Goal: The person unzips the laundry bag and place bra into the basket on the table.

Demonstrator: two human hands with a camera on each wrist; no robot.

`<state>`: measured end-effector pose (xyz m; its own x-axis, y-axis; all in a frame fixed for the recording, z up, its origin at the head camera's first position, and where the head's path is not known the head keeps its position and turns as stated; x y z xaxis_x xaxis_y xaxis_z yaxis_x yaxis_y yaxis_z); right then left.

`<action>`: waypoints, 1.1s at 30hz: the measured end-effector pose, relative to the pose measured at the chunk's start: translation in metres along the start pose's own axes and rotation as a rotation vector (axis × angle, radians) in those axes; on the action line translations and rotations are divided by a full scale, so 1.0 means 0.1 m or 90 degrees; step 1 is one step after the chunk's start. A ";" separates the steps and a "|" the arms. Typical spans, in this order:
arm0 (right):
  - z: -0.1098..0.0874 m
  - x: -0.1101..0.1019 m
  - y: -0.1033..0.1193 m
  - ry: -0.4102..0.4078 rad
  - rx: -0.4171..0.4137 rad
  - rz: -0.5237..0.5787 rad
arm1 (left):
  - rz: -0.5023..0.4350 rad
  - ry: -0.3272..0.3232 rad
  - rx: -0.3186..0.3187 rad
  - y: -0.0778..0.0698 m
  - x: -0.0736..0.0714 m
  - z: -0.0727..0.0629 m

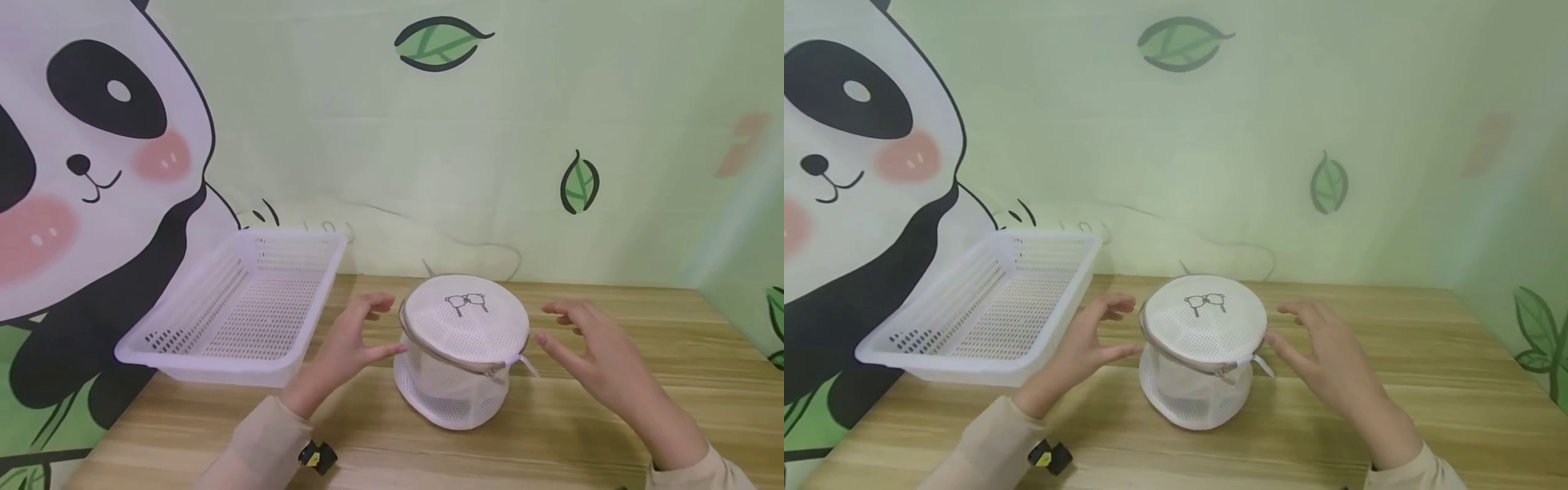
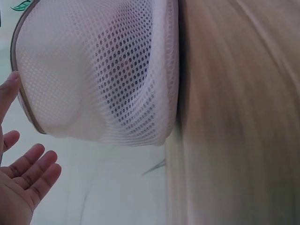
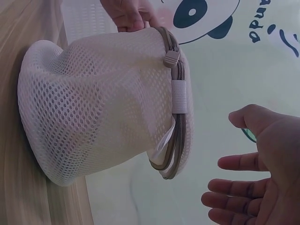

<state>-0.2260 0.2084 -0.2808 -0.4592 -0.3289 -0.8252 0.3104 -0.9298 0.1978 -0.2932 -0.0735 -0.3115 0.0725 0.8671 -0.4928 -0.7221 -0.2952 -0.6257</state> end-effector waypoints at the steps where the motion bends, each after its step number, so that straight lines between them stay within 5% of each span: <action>1: 0.00 -0.01 0.01 -0.005 -0.001 -0.001 | -0.015 -0.004 -0.007 0.02 0.01 0.00; 9: -0.02 -0.06 0.12 -0.029 -0.021 -0.007 | -0.088 -0.013 -0.019 0.10 0.10 -0.05; 17: -0.03 -0.10 0.18 -0.026 -0.016 -0.011 | -0.024 -0.047 0.026 0.01 0.14 -0.05; 25: 0.04 -0.13 0.34 -0.051 -0.033 0.001 | 0.003 -0.064 0.115 -0.11 0.14 -0.05; 33: 0.08 -0.08 0.52 -0.044 -0.047 0.030 | -0.012 -0.077 0.102 -0.09 0.15 -0.04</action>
<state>-0.2131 0.1614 -0.2601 -0.4984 -0.3851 -0.7767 0.3925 -0.8991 0.1939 -0.2832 -0.0592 -0.3156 0.0113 0.9164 -0.4002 -0.8224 -0.2192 -0.5250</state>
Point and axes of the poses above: each hand's wrist, its own z-axis towards the middle knuckle, its own x-axis out of the palm, y = z × x, the point moved 9 cm from there along z, towards the middle knuckle, and after that the axes turned 13 degrees about -z, right-handed, at the moved point
